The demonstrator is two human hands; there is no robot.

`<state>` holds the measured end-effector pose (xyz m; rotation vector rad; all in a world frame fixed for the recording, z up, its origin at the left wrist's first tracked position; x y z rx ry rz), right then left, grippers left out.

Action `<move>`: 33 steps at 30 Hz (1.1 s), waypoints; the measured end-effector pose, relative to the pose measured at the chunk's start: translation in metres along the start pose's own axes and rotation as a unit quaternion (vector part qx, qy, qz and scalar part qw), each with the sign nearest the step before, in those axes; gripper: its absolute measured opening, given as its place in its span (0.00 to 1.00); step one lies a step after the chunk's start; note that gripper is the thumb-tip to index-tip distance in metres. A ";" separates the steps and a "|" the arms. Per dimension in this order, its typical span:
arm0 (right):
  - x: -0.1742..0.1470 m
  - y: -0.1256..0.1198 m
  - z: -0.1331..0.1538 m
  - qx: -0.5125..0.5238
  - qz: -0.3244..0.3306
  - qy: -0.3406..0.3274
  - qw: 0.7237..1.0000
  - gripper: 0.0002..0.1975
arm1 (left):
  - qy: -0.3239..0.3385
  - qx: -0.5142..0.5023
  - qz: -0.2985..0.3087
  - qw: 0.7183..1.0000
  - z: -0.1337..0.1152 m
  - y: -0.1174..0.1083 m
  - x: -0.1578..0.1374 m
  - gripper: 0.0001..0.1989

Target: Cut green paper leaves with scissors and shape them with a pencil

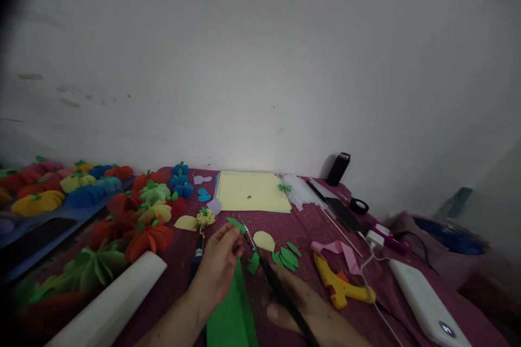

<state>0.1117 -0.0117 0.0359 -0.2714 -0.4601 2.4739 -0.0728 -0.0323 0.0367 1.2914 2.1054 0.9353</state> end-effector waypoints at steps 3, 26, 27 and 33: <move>0.003 0.002 -0.003 0.007 -0.021 0.003 1.000 0.25 | -0.001 0.002 -0.003 1.000 -0.001 0.002 -0.002 0.12; 0.019 0.004 0.000 -0.063 -0.032 -0.030 0.997 0.10 | 0.021 0.064 0.002 0.998 0.005 -0.004 0.002 0.10; 0.019 0.005 -0.001 -0.061 -0.033 -0.030 0.997 0.09 | 0.022 0.068 0.001 0.997 0.005 -0.004 0.002 0.10; 0.020 0.006 -0.007 -0.066 -0.053 -0.026 0.996 0.12 | 0.025 0.074 -0.006 0.997 0.007 -0.005 0.002 0.10</move>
Point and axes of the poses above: each hand's wrist, its own x-axis towards the middle knuckle, its own y-axis out of the palm, z = x × y, the point moved 1 cm from there along x, towards the middle knuckle, and after that the axes turned 6 degrees about -x, right-handed, at the moved point
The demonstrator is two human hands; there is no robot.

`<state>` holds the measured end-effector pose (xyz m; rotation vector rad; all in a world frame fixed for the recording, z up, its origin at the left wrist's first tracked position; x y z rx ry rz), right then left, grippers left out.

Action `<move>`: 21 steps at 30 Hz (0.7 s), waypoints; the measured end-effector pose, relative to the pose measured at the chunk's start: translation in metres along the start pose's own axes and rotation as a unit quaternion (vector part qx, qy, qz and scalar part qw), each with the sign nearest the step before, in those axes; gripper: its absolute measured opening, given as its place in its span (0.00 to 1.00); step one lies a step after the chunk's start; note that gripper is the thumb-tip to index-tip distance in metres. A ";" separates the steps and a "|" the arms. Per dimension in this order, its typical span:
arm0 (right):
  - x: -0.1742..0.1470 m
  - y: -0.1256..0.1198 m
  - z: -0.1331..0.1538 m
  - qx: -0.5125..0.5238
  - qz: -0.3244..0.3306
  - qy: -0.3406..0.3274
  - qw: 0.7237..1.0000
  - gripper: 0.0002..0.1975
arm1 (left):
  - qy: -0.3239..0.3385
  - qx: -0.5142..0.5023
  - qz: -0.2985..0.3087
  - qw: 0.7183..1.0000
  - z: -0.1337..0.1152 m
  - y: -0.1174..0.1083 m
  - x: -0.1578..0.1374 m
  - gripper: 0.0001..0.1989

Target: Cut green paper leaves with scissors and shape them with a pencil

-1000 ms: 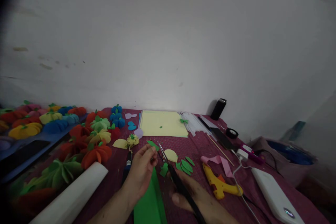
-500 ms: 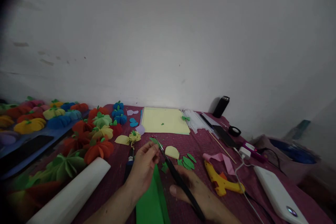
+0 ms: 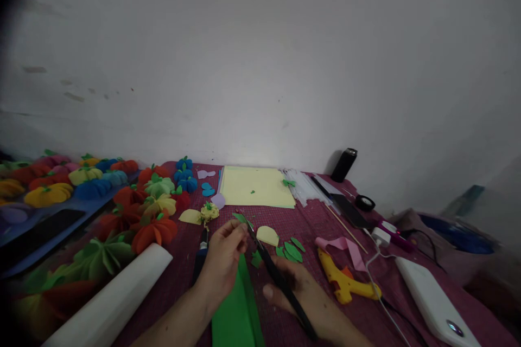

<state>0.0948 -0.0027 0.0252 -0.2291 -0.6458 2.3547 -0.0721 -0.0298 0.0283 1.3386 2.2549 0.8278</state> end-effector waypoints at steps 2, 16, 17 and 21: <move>0.000 0.000 0.000 0.002 0.004 0.001 1.000 0.13 | 0.002 0.000 0.002 1.000 0.001 0.000 0.000 0.09; 0.001 0.001 0.010 -0.065 0.002 0.003 0.998 0.15 | 0.004 -0.014 -0.009 1.000 0.001 0.000 -0.001 0.09; 0.002 0.001 0.010 -0.069 -0.001 0.002 0.998 0.15 | 0.004 -0.015 -0.008 1.000 0.001 0.000 -0.001 0.09; 0.003 0.004 0.007 -0.066 -0.001 0.005 0.998 0.13 | 0.004 -0.023 -0.009 1.000 0.001 0.001 -0.001 0.09</move>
Point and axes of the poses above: each hand's wrist, its own x-axis towards the middle knuckle, its own y-axis out of the palm, z = x × y, the point moved 1 cm from there along x, towards the middle knuckle, and after that the axes turned 6 degrees about -x, right-handed, at the moved point
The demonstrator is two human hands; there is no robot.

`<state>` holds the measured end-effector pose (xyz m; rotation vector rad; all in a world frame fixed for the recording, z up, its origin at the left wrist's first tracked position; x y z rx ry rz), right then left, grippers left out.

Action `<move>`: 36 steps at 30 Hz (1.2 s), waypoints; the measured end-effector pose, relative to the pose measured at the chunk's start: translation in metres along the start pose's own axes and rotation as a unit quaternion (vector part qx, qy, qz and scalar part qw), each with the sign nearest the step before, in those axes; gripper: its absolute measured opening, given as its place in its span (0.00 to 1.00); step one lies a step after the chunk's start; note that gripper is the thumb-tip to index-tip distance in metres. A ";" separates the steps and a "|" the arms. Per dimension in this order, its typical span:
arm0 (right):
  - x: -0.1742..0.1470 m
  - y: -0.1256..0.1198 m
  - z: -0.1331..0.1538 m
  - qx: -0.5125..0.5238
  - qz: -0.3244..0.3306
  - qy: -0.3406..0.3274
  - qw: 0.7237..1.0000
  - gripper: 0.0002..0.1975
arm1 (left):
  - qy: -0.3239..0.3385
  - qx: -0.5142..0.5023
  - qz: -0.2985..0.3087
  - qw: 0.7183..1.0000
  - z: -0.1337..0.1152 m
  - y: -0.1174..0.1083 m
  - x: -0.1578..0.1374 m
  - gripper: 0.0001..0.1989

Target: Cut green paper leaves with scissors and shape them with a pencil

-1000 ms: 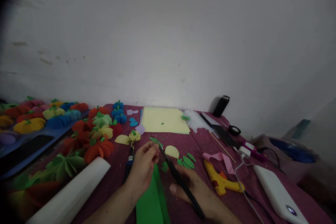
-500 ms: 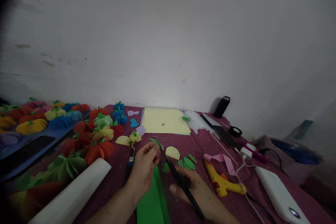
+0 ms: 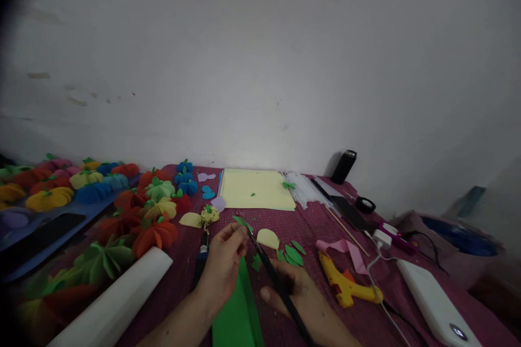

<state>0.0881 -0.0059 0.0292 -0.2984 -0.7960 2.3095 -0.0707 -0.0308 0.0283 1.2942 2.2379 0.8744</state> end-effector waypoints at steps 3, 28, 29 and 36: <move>0.000 0.001 -0.001 0.009 -0.008 -0.004 1.000 0.13 | -0.003 -0.009 -0.006 1.000 0.000 0.000 0.000 0.08; 0.080 -0.064 -0.065 -0.221 -0.155 0.037 0.962 0.16 | -0.043 -0.028 -0.007 0.999 -0.002 0.000 0.001 0.11; 0.088 -0.065 -0.073 -0.243 -0.158 0.045 0.956 0.17 | -0.042 -0.019 -0.008 0.999 -0.002 -0.001 0.002 0.11; 0.123 -0.062 -0.090 -0.332 -0.121 0.060 0.934 0.14 | -0.018 0.075 -0.001 0.997 0.004 -0.001 0.004 0.12</move>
Point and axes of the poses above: each hand's wrist, its own x-axis towards the middle knuckle, its own y-axis out of the palm, z = x × y, the point moved 1 cm from there along x, towards the middle knuckle, and after that the axes turned 6 degrees about -x, right-handed, at the moved point
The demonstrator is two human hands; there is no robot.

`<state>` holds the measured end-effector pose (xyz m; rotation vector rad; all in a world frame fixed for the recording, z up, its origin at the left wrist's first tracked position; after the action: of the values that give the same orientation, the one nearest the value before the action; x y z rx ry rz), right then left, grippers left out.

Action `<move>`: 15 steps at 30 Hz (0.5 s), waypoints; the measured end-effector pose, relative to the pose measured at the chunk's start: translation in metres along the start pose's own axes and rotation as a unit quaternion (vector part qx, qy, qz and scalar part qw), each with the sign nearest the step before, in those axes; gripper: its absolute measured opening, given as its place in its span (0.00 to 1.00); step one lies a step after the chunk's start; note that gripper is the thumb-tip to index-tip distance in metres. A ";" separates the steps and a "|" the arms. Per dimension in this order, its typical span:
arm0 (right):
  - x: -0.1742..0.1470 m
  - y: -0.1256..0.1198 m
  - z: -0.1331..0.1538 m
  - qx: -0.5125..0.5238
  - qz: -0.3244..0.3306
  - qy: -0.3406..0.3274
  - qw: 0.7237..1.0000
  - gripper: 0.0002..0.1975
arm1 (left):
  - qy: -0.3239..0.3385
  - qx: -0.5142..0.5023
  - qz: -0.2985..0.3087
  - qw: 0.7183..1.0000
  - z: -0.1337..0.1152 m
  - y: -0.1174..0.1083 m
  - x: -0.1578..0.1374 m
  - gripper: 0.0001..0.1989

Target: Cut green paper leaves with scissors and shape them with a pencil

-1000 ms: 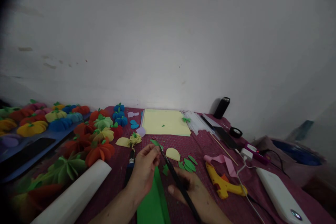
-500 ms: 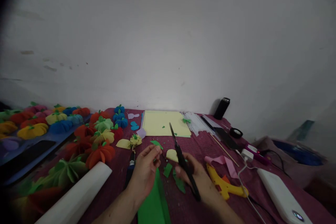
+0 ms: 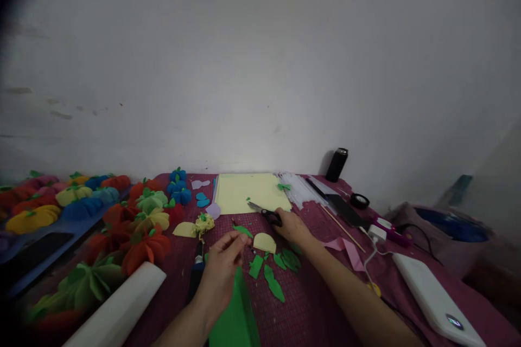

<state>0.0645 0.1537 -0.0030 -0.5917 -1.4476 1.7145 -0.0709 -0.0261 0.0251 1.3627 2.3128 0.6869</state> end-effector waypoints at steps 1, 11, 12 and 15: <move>0.003 -0.001 0.000 -0.006 0.003 -0.005 1.000 0.14 | 0.003 0.019 -0.002 1.000 0.000 0.000 0.000 0.12; -0.037 -0.030 0.047 0.056 -0.086 -0.071 0.992 0.15 | 0.049 0.092 -0.001 0.995 0.007 -0.001 0.003 0.08; -0.050 -0.032 0.058 0.116 -0.130 -0.100 0.980 0.15 | 0.057 0.091 0.004 0.994 0.008 -0.002 0.003 0.08; -0.081 -0.035 0.085 0.185 -0.211 -0.169 0.945 0.15 | 0.071 0.082 0.010 0.994 0.009 -0.002 0.001 0.07</move>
<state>0.0551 0.0390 0.0388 0.2163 -1.3062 1.7198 -0.0680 -0.0235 0.0169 1.4522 2.5193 0.6301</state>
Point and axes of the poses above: each hand's wrist, its own x-axis towards the middle knuckle, its own y-axis out of the palm, z = x × y, the point moved 1 cm from there along x, towards the middle knuckle, and after that the axes turned 6 degrees about -x, right-handed, at the moved point
